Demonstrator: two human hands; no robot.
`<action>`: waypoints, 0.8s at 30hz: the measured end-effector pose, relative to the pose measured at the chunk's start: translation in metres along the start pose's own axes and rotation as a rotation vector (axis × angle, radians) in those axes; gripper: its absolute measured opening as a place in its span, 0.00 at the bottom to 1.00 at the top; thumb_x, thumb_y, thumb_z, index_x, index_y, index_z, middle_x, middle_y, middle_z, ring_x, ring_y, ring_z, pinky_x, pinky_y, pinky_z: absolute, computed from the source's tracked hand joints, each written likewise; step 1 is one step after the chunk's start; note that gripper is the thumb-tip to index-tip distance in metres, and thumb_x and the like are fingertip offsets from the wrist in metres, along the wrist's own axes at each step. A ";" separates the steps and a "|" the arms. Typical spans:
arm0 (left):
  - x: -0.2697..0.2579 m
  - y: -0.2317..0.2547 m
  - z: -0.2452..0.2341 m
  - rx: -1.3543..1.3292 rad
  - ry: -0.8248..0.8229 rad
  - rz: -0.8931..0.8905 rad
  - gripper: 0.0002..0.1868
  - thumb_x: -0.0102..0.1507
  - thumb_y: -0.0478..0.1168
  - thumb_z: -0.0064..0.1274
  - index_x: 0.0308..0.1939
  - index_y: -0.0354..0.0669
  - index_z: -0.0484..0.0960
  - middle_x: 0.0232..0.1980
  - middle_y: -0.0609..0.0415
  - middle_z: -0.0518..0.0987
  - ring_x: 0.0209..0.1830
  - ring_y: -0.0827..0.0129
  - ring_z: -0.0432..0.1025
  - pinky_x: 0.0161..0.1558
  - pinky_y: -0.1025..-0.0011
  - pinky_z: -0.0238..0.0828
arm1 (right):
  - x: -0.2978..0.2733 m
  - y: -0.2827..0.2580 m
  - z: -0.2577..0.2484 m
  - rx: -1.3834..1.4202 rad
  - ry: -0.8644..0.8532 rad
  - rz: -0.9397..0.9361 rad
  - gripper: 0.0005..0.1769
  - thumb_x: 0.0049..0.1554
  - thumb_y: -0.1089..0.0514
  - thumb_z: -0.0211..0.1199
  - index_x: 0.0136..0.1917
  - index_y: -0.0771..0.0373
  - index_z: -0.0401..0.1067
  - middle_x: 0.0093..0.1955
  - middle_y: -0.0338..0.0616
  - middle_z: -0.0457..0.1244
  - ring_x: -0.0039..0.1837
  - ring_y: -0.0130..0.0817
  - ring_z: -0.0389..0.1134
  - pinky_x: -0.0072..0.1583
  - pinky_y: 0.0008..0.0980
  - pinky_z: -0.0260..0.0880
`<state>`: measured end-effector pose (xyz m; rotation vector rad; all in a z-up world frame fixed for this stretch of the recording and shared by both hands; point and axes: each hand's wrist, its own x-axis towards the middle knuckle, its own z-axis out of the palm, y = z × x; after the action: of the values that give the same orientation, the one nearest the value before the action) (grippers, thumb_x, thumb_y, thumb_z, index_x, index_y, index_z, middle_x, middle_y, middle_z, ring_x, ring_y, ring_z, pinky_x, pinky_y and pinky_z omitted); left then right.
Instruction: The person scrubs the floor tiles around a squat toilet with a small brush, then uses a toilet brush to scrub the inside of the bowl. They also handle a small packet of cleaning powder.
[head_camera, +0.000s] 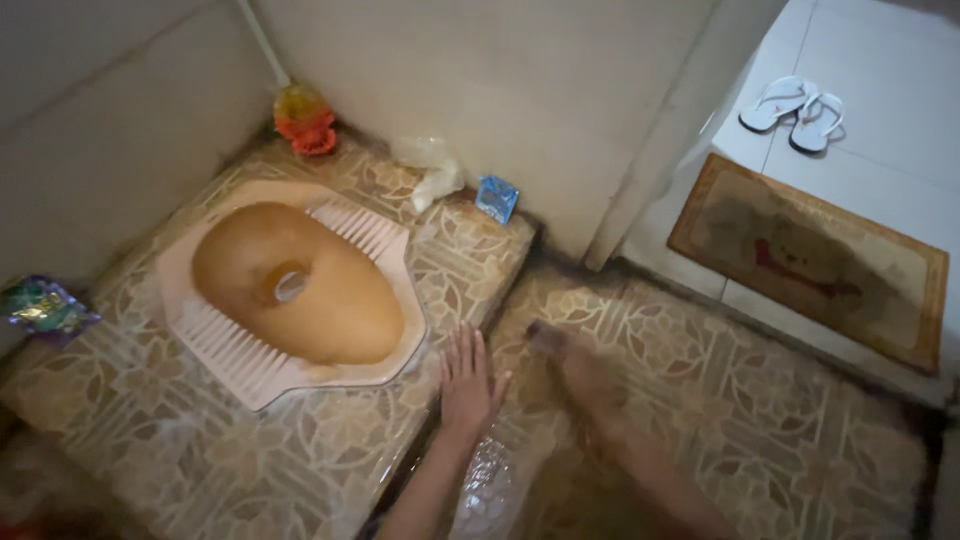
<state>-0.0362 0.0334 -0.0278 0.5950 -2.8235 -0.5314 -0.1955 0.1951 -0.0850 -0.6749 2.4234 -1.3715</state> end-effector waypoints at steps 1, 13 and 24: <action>0.006 0.004 0.005 0.000 0.023 0.016 0.46 0.68 0.62 0.41 0.79 0.35 0.47 0.83 0.41 0.40 0.83 0.45 0.34 0.77 0.47 0.29 | 0.038 0.001 -0.016 0.159 0.104 0.239 0.29 0.61 0.39 0.60 0.59 0.67 0.76 0.47 0.53 0.71 0.50 0.47 0.70 0.52 0.47 0.71; 0.033 0.025 0.003 -0.029 0.063 0.047 0.41 0.68 0.59 0.43 0.77 0.38 0.53 0.83 0.42 0.44 0.82 0.42 0.35 0.76 0.43 0.33 | 0.047 0.031 0.039 -0.222 -0.136 -0.244 0.27 0.62 0.45 0.57 0.72 0.55 0.67 0.67 0.55 0.62 0.67 0.53 0.62 0.68 0.46 0.62; 0.050 0.056 0.040 -0.025 0.052 0.080 0.41 0.67 0.59 0.42 0.78 0.41 0.51 0.84 0.43 0.40 0.82 0.43 0.32 0.76 0.44 0.31 | 0.097 0.089 0.017 -0.722 -0.194 -0.276 0.26 0.60 0.46 0.59 0.68 0.58 0.69 0.61 0.53 0.65 0.65 0.49 0.64 0.71 0.46 0.63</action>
<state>-0.1113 0.0725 -0.0359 0.4811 -2.7744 -0.5279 -0.2937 0.1715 -0.1714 -1.2734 2.7065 -0.4197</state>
